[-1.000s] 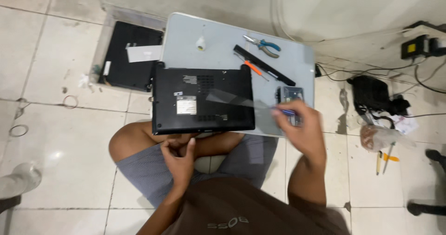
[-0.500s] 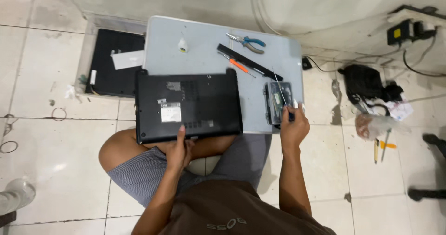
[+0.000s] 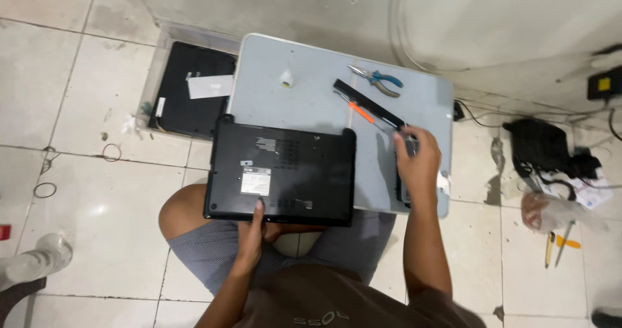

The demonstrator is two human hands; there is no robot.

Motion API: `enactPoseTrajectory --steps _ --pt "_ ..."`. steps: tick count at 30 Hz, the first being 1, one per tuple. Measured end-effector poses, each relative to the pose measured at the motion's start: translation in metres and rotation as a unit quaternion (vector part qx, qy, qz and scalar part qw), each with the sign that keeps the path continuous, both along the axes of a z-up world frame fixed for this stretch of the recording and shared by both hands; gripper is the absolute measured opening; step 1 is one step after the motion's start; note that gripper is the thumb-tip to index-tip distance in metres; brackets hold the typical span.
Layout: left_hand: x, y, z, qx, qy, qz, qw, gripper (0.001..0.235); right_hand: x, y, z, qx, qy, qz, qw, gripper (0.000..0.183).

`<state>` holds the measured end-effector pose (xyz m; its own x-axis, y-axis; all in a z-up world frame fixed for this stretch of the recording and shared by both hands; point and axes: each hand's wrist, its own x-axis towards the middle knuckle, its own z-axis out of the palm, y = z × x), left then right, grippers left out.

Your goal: The person sits on the floor and uses a screwdriver to remove screws from the bottom panel of a laptop. They then use a prying tool to separate the panel from the laptop body and lift it off.

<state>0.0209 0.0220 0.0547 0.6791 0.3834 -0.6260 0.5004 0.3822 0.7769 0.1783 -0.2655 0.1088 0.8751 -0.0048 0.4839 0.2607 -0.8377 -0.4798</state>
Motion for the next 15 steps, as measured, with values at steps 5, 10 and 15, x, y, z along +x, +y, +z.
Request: enactPoseTrajectory --steps 5,10,15 --pt "0.017 0.01 0.043 0.012 -0.012 0.108 0.994 0.077 0.07 0.019 -0.01 -0.136 0.248 0.029 0.959 0.045" --pt "0.02 0.024 0.032 0.041 -0.012 0.156 0.987 0.076 0.096 0.013 -0.049 -0.263 0.337 0.017 0.904 0.053" --pt "0.014 0.029 0.002 -0.042 -0.056 0.186 0.98 0.034 0.098 0.015 -0.05 -0.224 0.329 0.023 0.917 0.036"
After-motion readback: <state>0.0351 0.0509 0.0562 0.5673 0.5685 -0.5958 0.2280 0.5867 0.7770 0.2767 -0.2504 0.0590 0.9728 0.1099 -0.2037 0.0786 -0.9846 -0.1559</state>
